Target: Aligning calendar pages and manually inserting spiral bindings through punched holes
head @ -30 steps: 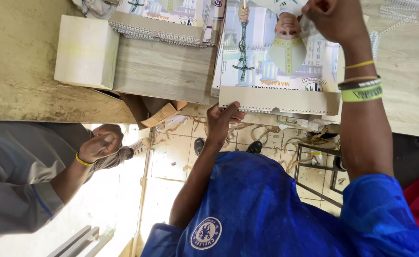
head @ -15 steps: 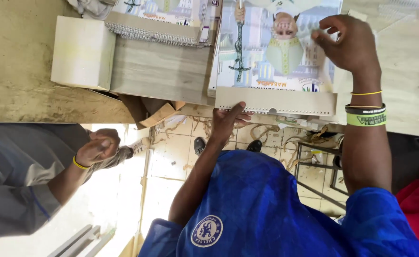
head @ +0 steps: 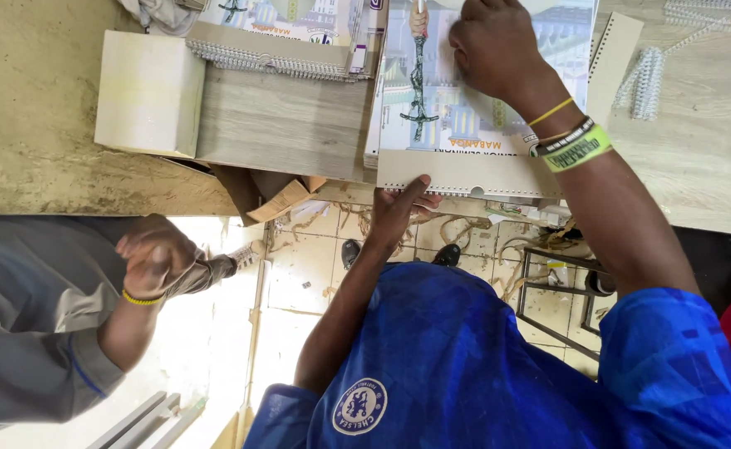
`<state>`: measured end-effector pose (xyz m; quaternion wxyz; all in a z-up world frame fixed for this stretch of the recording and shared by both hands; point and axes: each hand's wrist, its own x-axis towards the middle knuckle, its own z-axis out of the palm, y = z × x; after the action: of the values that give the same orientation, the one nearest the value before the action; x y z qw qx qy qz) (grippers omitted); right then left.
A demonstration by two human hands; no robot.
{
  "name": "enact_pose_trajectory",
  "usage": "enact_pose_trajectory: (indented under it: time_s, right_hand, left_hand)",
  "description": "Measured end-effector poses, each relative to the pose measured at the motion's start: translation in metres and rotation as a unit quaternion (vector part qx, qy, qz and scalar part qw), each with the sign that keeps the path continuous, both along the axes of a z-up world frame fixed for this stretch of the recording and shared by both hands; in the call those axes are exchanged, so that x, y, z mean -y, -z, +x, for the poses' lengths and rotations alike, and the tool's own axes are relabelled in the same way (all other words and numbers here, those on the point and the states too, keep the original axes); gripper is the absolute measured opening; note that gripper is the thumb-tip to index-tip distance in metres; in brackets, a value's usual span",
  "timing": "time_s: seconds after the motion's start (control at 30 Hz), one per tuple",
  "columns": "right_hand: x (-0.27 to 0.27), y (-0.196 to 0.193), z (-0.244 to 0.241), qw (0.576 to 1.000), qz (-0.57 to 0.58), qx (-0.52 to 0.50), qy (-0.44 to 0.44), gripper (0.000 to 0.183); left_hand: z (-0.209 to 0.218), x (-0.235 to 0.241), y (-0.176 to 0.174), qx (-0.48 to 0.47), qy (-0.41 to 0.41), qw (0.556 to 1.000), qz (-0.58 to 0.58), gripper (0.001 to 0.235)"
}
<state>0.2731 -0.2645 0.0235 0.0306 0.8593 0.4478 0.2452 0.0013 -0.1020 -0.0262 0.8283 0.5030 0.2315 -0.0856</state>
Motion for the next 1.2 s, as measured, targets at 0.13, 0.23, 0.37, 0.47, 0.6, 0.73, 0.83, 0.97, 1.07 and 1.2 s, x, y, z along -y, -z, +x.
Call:
enact_pose_trajectory:
  time_s: [0.13,0.23,0.37,0.47,0.6,0.73,0.83,0.97,1.07,1.2]
  right_hand:
    - [0.0,-0.039,-0.012,0.991,0.077,-0.107,-0.004,0.012]
    - [0.005,-0.039,-0.014,0.975,0.054,-0.213,0.045,0.029]
    - [0.002,-0.015,-0.01,0.994,0.055,-0.082,-0.04,0.033]
    - [-0.002,-0.029,-0.019,0.989,0.111,-0.093,-0.042,0.012]
    - [0.028,-0.049,-0.016,0.935,0.268,-0.234,0.003,0.026]
    - [0.05,-0.119,-0.095,0.765,0.446,-0.465,0.021,0.017]
    - [0.076,-0.109,-0.15,0.664,0.599,-0.435,-0.101,0.005]
    - [0.1,-0.046,-0.229,0.69,0.585,-0.403,-0.141,0.012]
    - [0.086,-0.03,-0.266,0.672,0.611,-0.417,0.048,0.013]
    - [0.084,0.004,-0.285,0.632,0.625,-0.436,0.142,0.022]
  left_hand:
    - [-0.003,-0.002,0.004,0.008,-0.001,1.0,0.009,0.04]
    - [-0.009,-0.006,0.0,0.009,0.002,1.0,0.001,0.043]
    - [-0.001,-0.001,-0.01,-0.003,0.021,1.0,0.016,0.044]
    - [0.001,-0.002,-0.002,0.019,0.022,0.999,0.022,0.039]
    - [0.001,-0.002,0.003,0.017,0.023,0.999,0.02,0.04]
    - [0.0,-0.002,-0.02,0.004,0.047,0.998,0.034,0.048]
    - [0.003,0.005,-0.029,-0.089,0.107,0.988,0.069,0.057]
    - [0.009,0.025,-0.026,-0.021,0.184,0.982,0.034,0.053]
    - [0.006,0.041,-0.011,0.02,0.171,0.983,-0.059,0.063]
    - [0.006,0.044,-0.005,0.043,0.187,0.976,-0.106,0.086]
